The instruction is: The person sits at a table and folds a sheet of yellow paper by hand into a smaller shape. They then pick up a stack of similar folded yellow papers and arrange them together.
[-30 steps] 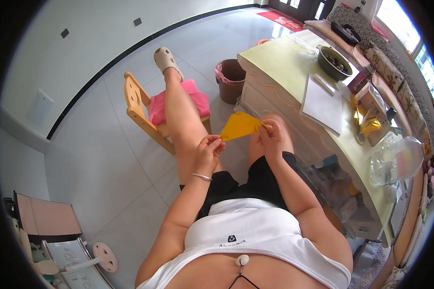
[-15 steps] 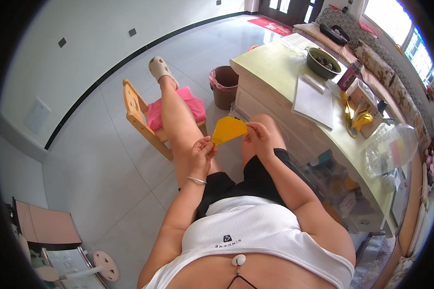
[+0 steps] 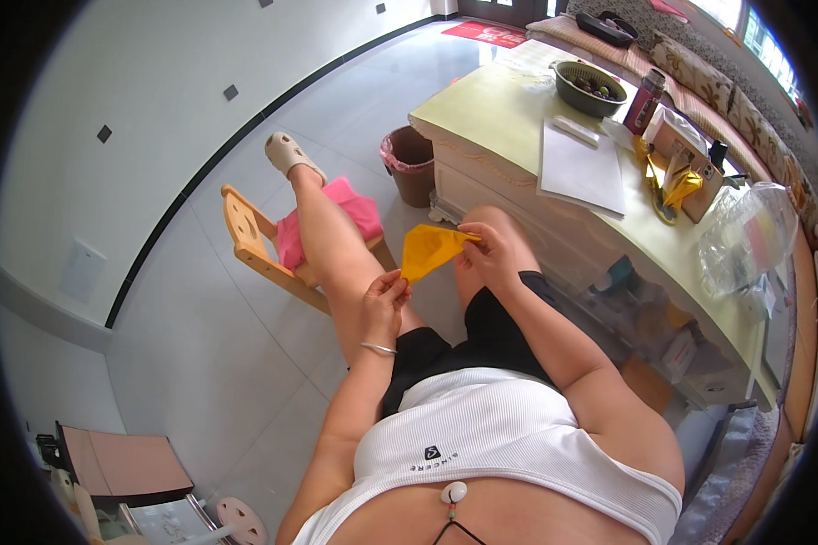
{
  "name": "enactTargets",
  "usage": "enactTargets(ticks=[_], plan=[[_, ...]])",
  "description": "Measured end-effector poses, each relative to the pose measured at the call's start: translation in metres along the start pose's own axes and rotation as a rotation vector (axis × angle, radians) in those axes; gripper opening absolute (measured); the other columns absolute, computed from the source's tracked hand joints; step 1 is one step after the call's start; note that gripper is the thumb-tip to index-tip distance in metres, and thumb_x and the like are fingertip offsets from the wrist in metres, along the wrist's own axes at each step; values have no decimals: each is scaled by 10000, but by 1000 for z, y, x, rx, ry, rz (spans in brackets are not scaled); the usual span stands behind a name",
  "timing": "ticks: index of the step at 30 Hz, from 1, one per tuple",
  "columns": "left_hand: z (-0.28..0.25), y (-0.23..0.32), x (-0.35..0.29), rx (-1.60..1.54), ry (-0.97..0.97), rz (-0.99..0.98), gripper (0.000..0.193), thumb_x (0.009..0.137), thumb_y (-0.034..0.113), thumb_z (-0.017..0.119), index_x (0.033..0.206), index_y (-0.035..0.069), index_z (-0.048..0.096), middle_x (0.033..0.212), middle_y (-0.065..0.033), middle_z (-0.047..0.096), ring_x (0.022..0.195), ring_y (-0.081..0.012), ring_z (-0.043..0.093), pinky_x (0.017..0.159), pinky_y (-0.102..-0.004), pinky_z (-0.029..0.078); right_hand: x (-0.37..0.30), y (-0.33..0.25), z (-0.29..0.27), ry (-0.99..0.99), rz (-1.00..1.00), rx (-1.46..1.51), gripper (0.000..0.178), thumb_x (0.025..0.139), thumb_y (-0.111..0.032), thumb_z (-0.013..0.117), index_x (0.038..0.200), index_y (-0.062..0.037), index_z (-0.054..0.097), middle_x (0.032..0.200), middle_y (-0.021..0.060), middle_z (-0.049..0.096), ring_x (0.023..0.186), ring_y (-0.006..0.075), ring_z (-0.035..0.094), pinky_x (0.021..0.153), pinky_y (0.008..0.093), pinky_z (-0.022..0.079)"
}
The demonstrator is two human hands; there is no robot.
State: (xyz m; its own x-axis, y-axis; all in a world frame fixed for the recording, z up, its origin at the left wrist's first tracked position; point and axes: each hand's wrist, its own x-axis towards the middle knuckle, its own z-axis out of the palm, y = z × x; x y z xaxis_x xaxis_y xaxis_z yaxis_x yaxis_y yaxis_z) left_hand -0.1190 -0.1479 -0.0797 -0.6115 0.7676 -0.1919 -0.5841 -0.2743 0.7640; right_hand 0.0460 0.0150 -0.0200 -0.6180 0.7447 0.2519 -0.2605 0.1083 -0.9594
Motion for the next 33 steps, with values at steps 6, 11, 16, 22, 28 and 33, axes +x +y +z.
enactTargets(ticks=[6, 11, 16, 22, 28, 33], plan=[[0, -4, 3, -10, -18, 0, 177, 885, -34, 633, 1059, -9, 644, 901, -111, 674, 710, -186, 665, 654, -252, 564, -1, -1, -3, -33, 43, 107, 289, 956, -14, 551, 1241, 6, 593, 940, 66, 666, 714, 126, 678, 619, 219, 519], [-2, -4, 3, -7, -7, 4, 176, 885, -41, 629, 1057, -9, 642, 897, -106, 672, 706, -183, 661, 659, -252, 565, 0, -10, -7, -44, 178, 157, 294, 1017, -208, 520, 1215, -13, 615, 936, 67, 678, 727, 156, 701, 631, 236, 542], [1, -6, 2, 19, 8, 7, 175, 884, -41, 629, 1055, -4, 639, 892, -98, 668, 701, -182, 657, 661, -253, 564, 4, -3, -13, 12, 204, 204, 362, 1021, -319, 506, 1132, -2, 639, 957, 105, 693, 721, 183, 712, 626, 261, 554], [-4, -7, 3, 6, 14, 20, 163, 879, -47, 629, 1032, 8, 646, 889, -115, 672, 705, -200, 667, 644, -278, 573, 4, -20, -18, 17, 367, 322, 377, 1010, -336, 524, 1084, 10, 656, 975, 119, 701, 731, 197, 718, 622, 259, 555], [-4, -8, 2, -4, 1, 18, 157, 882, -46, 625, 1024, 15, 647, 884, -111, 676, 709, -199, 667, 657, -278, 571, 7, -12, -19, -29, 370, 120, 335, 1011, -275, 530, 1117, 23, 641, 1014, 136, 698, 766, 193, 720, 651, 264, 566], [-5, -8, 3, 1, 3, 30, 150, 881, -44, 630, 1020, 11, 645, 887, -99, 674, 708, -188, 661, 660, -264, 566, 8, -5, -20, -40, 371, 139, 289, 1015, -223, 523, 1146, 10, 634, 1008, 124, 702, 807, 199, 727, 657, 263, 575]])
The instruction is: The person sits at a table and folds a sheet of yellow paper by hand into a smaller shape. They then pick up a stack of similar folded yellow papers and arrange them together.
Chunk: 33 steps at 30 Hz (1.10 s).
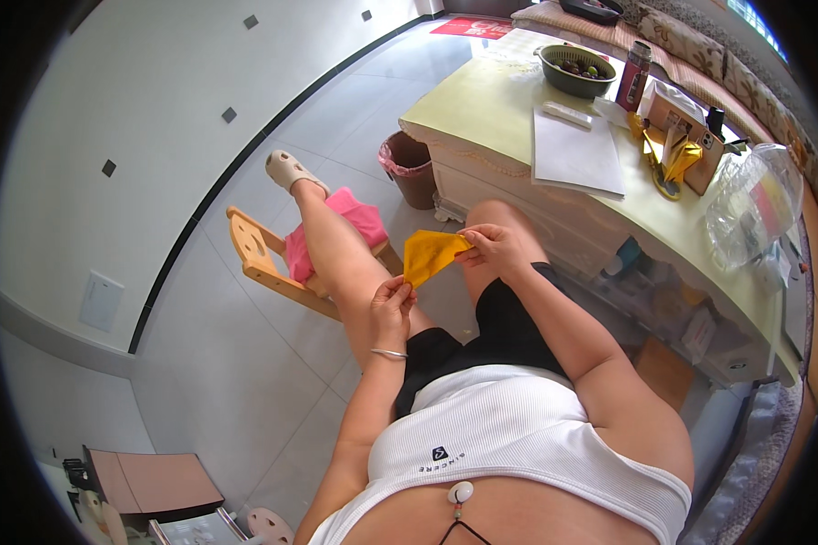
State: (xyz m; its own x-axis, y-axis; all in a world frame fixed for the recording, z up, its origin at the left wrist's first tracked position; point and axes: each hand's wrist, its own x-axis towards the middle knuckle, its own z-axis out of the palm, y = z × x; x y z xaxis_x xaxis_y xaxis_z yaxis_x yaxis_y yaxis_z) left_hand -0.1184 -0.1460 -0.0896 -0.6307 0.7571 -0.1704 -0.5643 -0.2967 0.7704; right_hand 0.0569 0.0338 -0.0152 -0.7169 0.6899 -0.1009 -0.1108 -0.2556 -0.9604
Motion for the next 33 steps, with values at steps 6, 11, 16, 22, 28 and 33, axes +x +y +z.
enactTargets(ticks=[6, 11, 16, 22, 28, 33], plan=[[0, 1, -1, -11, 8, 10, 153, 879, -47, 632, 1020, 9, 645, 889, -95, 670, 706, -183, 655, 663, -258, 561, -1, -4, 0, -34, 44, -4, 275, 1014, -208, 523, 1152, 5, 631, 990, 114, 705, 799, 209, 728, 666, 286, 584], [3, 3, -4, -18, 18, 10, 136, 880, -46, 629, 1006, -2, 653, 890, -104, 676, 700, -182, 650, 653, -256, 551, 0, -1, -3, -8, 43, -114, 235, 992, -176, 565, 1103, 15, 645, 921, 106, 706, 764, 192, 725, 629, 266, 573], [3, 4, -4, -20, 46, -9, 95, 880, -32, 640, 968, -10, 667, 858, -111, 687, 653, -176, 640, 620, -254, 547, -4, -2, -1, 18, -12, -198, 141, 950, -140, 628, 967, -3, 656, 779, 30, 666, 625, 112, 669, 536, 219, 499], [2, 3, -5, 2, 41, -7, 61, 880, 5, 665, 940, -6, 664, 800, -88, 677, 569, -151, 594, 547, -230, 506, -11, -3, 1, 28, -69, -261, 120, 942, -120, 630, 940, -5, 661, 730, 24, 653, 594, 86, 645, 516, 209, 485], [-6, 2, -3, 13, -46, 9, 43, 897, 22, 650, 933, -1, 647, 751, -68, 638, 547, -132, 551, 518, -228, 471, -10, 1, 6, -7, -91, -184, 102, 945, -85, 607, 942, 4, 657, 727, 33, 653, 592, 92, 648, 505, 204, 482], [1, 0, -2, -6, 31, 32, 53, 903, 8, 634, 953, -5, 644, 799, -79, 649, 588, -134, 569, 531, -228, 473, -9, 4, 5, -8, -109, -258, 101, 938, -79, 613, 941, 14, 652, 742, 45, 658, 587, 98, 646, 499, 207, 479]])
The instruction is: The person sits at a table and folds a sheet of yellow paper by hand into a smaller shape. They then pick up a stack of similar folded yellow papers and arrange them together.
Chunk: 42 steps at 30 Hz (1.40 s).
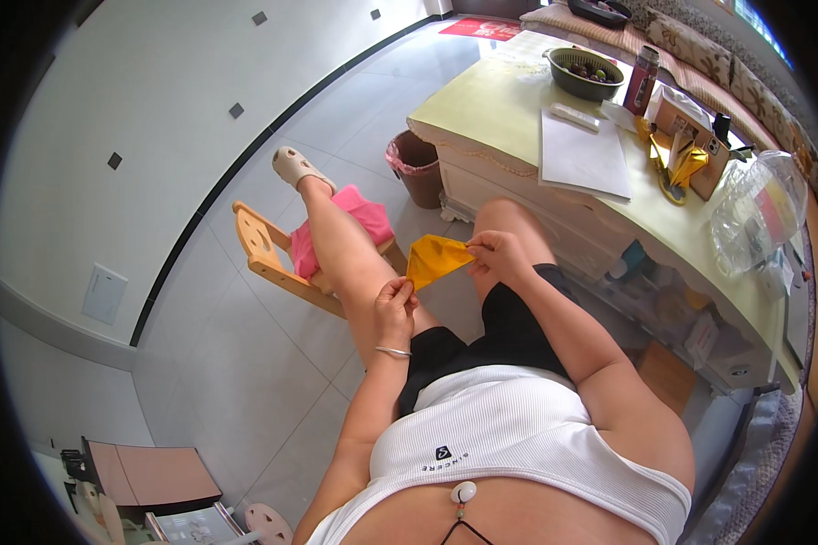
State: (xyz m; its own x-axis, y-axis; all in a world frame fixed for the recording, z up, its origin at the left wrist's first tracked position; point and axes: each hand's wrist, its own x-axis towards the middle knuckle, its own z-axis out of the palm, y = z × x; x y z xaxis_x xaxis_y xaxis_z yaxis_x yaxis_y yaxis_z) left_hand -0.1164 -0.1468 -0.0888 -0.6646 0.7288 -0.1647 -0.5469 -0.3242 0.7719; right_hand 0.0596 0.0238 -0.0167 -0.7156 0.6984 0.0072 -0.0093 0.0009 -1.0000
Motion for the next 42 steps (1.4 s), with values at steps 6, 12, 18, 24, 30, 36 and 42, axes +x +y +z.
enactTargets(ticks=[6, 12, 18, 24, 30, 36, 42], plan=[[-3, 1, -1, 14, 3, -26, 82, 899, 8, 640, 980, -4, 655, 820, -90, 664, 584, -142, 579, 532, -235, 483, -1, -6, 0, -14, 51, -78, 110, 939, -81, 611, 951, 20, 652, 771, 54, 668, 594, 104, 651, 504, 216, 480], [8, 3, -3, 22, 41, -38, 37, 912, 28, 636, 944, 9, 634, 783, -79, 635, 599, -160, 567, 545, -246, 464, -1, 4, 0, 9, -12, 101, 106, 947, -76, 596, 952, 15, 652, 770, 50, 666, 603, 107, 656, 513, 218, 489], [-2, -1, 0, 53, -15, 0, 45, 897, 35, 656, 937, 14, 653, 756, -76, 646, 561, -144, 581, 528, -237, 495, -2, -1, -1, -16, 6, -79, 113, 955, -55, 571, 977, 24, 650, 783, 56, 668, 622, 114, 669, 539, 231, 514], [3, -1, 0, 20, 16, -22, 52, 905, 11, 632, 952, 30, 625, 778, -71, 634, 597, -155, 581, 561, -244, 494, -2, 1, 3, 39, -14, 30, 83, 934, -43, 595, 955, 21, 644, 754, 54, 659, 620, 115, 667, 532, 233, 512], [2, 0, 0, 102, 11, -20, 47, 905, 13, 633, 944, 34, 618, 784, -61, 633, 598, -147, 583, 579, -233, 509, -3, -3, 1, -15, -9, -67, 99, 949, -51, 573, 963, 23, 637, 759, 53, 652, 622, 113, 663, 534, 236, 511], [-3, -2, 0, 49, -24, -24, 63, 898, -7, 629, 953, 22, 614, 791, -57, 627, 613, -142, 581, 596, -233, 516, -6, -10, 4, 15, 21, -45, 89, 942, -36, 576, 977, 27, 628, 786, 59, 651, 634, 116, 662, 547, 238, 516], [8, 3, -3, 59, 28, -29, 92, 885, -21, 638, 964, 22, 616, 798, -63, 631, 629, -148, 592, 581, -239, 499, -7, -8, 4, -10, -36, -40, 91, 937, -12, 568, 997, 27, 623, 813, 64, 653, 652, 124, 666, 578, 238, 523]])
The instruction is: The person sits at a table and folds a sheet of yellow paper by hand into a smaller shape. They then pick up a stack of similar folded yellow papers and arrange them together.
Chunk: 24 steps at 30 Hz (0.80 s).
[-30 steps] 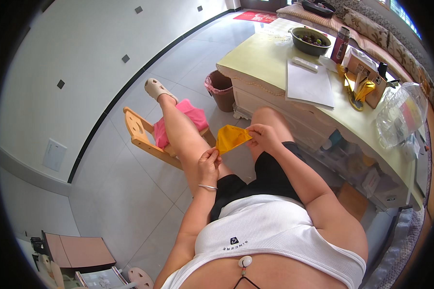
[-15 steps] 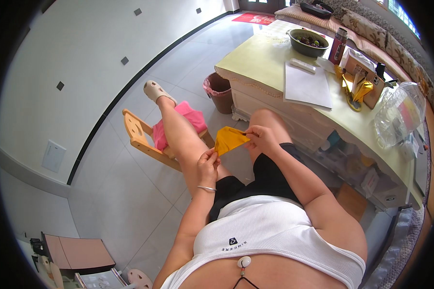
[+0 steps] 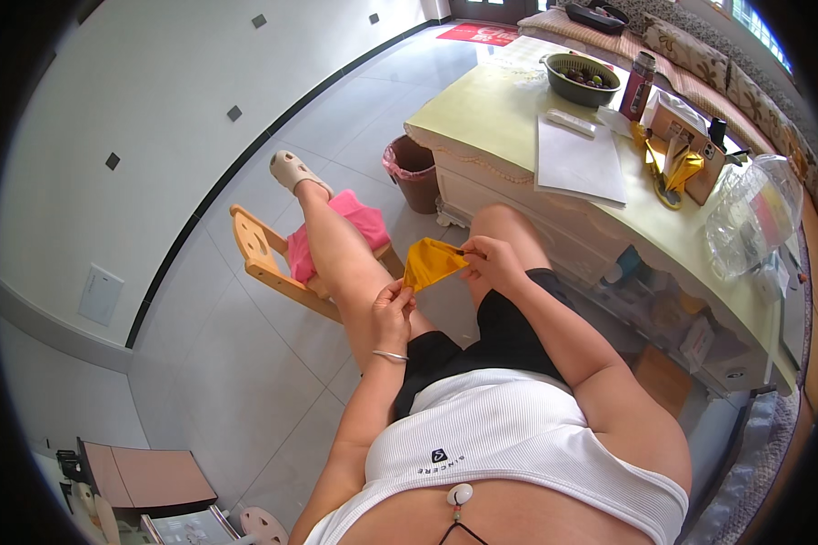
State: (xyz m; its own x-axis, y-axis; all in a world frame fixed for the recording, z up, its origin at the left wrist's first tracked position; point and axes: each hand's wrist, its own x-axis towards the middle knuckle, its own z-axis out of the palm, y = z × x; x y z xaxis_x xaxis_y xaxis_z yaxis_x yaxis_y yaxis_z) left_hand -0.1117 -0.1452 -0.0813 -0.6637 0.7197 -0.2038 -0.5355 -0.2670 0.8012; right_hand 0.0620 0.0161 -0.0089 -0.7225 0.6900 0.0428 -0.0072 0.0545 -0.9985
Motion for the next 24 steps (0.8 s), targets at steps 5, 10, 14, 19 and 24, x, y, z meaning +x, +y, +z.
enactTargets(ticks=[5, 10, 14, 19, 24], plan=[[-10, -5, 2, 18, -43, 26, 124, 865, -35, 656, 969, 25, 624, 808, -70, 646, 618, -152, 598, 575, -244, 500, -1, -5, 0, -23, 4, -70, 84, 926, -2, 576, 987, 28, 626, 784, 60, 656, 643, 125, 666, 573, 240, 520], [-9, -4, 2, 20, -56, 23, 106, 871, -17, 661, 964, 27, 637, 811, -69, 659, 610, -148, 598, 570, -247, 493, -2, -5, 1, 18, 4, -45, 73, 931, -20, 584, 968, 25, 628, 768, 62, 657, 626, 122, 666, 548, 234, 511], [-3, 0, -2, -34, -30, -16, 45, 892, 22, 656, 935, 25, 645, 782, -64, 652, 601, -143, 590, 571, -243, 492, 2, 2, 1, 39, 17, 3, 76, 937, -41, 594, 960, 22, 631, 758, 61, 654, 605, 118, 662, 521, 228, 499], [-10, -4, 0, 40, -52, 43, 16, 912, 43, 639, 902, 31, 641, 743, -66, 637, 580, -150, 568, 550, -237, 473, -4, -3, 3, 28, -69, -117, 76, 937, -52, 602, 941, 18, 633, 730, 54, 642, 578, 111, 651, 489, 229, 483], [-5, -2, -2, 35, -50, 40, 27, 900, 37, 654, 909, 12, 648, 744, -61, 634, 571, -131, 554, 540, -231, 458, -3, -3, 2, 40, -46, -25, 65, 930, -40, 599, 918, 15, 632, 688, 50, 624, 550, 106, 636, 476, 230, 472]])
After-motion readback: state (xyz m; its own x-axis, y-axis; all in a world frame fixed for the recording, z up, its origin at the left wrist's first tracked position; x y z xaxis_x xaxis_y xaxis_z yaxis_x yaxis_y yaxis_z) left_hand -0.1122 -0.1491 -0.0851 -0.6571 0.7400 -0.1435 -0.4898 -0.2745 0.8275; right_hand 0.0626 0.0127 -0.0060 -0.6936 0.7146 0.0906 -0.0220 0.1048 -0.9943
